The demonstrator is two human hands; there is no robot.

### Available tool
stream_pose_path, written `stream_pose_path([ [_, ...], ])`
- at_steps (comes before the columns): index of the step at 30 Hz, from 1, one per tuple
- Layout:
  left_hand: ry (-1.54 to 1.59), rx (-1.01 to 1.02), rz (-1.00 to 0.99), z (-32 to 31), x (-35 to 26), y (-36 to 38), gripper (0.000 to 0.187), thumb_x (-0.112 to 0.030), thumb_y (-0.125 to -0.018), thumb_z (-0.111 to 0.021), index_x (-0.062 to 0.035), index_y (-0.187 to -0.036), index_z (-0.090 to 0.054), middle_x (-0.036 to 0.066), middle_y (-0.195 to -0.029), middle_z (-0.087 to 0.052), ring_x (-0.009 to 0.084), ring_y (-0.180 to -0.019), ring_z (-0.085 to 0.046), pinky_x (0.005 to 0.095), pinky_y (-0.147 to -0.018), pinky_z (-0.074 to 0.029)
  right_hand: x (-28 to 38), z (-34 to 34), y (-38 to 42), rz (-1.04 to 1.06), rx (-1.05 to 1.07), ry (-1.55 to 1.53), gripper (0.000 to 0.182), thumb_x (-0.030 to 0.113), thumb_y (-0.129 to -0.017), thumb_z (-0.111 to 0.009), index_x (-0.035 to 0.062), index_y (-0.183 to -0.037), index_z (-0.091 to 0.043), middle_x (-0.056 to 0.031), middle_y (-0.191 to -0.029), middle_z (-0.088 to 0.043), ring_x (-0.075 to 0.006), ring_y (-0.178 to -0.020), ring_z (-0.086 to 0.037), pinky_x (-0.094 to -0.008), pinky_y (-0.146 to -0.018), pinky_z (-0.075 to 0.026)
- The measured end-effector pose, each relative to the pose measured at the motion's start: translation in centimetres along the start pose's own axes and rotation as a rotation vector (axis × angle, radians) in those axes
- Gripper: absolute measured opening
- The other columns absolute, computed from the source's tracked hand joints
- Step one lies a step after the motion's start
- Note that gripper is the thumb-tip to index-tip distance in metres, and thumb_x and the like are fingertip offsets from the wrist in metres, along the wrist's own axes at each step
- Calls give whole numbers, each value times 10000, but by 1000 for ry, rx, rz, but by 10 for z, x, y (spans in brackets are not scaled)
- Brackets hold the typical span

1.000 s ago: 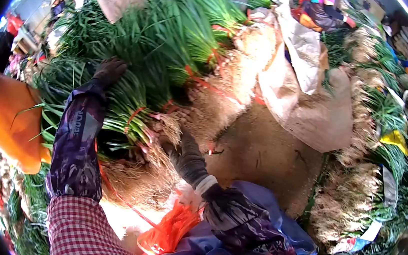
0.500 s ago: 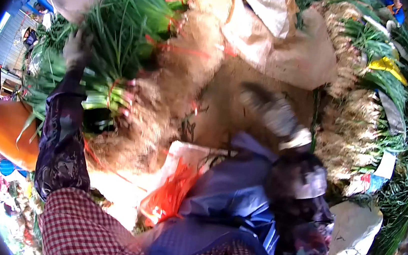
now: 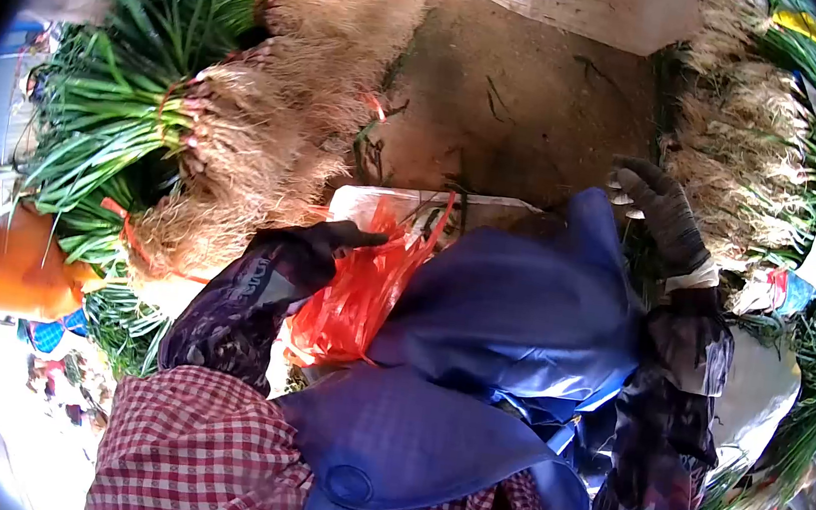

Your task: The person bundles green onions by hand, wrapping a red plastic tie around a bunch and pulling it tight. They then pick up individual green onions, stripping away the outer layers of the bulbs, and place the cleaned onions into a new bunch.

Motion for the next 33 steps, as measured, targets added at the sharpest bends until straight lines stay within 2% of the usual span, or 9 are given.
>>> stream_pose_path([
  [5, 886, 67, -774, 6, -101, 37, 374, -258, -846, -628, -38, -1143, -574, 60, -843, -647, 148, -681, -608, 315, -614, -488, -36, 9, -22, 22, -11, 155, 344, 217, -851, -664, 40, -1139, -604, -45, -889, -649, -115, -827, -593, -279, -732, -490],
  [6, 996, 103, -631, 10, -111, 56, 443, -314, -830, -650, 17, -1112, -564, 80, -860, -644, 138, -772, -589, 289, -754, -481, -33, 1, -29, 87, 4, 215, 353, 215, -850, -665, 36, -1148, -599, -51, -887, -651, -119, -829, -592, -277, -734, -491],
  [16, 690, 205, -767, 0, -200, 136, 459, -374, -823, -649, 10, -1058, -558, 81, -844, -635, 158, -793, -600, 292, -743, -479, -45, -74, -60, 82, 335, -85, 409, 169, -831, -689, 28, -1196, -573, -47, -1018, -621, -106, -933, -586, -257, -805, -480],
  [19, 739, 234, -750, -7, -199, 131, 423, -354, -834, -643, -1, -1051, -561, 80, -833, -632, 167, -762, -609, 297, -719, -492, -38, -85, -58, 107, 425, -295, 404, 244, -813, -710, 35, -1143, -609, -26, -923, -622, -92, -817, -548, -266, -687, -471],
  [22, 747, 230, -715, -11, -193, 124, 412, -352, -839, -635, -6, -1050, -563, 81, -826, -630, 168, -736, -613, 297, -701, -498, -30, -84, -66, 202, 323, -80, 306, 198, -813, -702, 47, -1073, -646, -11, -856, -628, -78, -749, -542, -247, -671, -461],
  [23, 736, 219, -703, -11, -192, 123, 412, -347, -839, -633, -4, -1055, -563, 79, -824, -630, 166, -729, -614, 294, -697, -498, -34, -53, -89, 446, 122, -172, 209, 158, -821, -678, 55, -1002, -669, -8, -815, -631, -76, -717, -541, -236, -642, -451],
  [27, 485, 22, -693, 0, -165, 85, 422, -316, -813, -647, -11, -1092, -561, 105, -846, -644, 201, -748, -625, 317, -726, -503, -31, 117, -73, 245, -702, -344, 127, 135, -869, -604, 31, -856, -676, -22, -696, -607, -109, -527, -516, -226, -474, -419],
  [30, -12, -362, -591, 20, -107, 23, 569, -355, -734, -697, -44, -1181, -529, 145, -914, -652, 261, -801, -636, 359, -773, -501, -65, 209, -66, 301, -866, -697, 174, 209, -886, -617, 41, -898, -658, -20, -705, -603, -130, -555, -548, -250, -502, -462],
  [33, -224, -386, -341, 10, -27, -20, 756, -407, -666, -727, -94, -1293, -443, 177, -981, -645, 324, -874, -634, 404, -801, -494, -73, 237, -54, 290, -956, -774, 172, 208, -901, -598, 40, -926, -629, -32, -739, -618, -172, -627, -606, -281, -542, -498],
])
Point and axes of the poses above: each hand's wrist, its own y-axis away from the middle knuckle, its own z-axis out of the back of the hand, x = y × z, the point moved 10 cm from there along -y, towards the middle knuckle
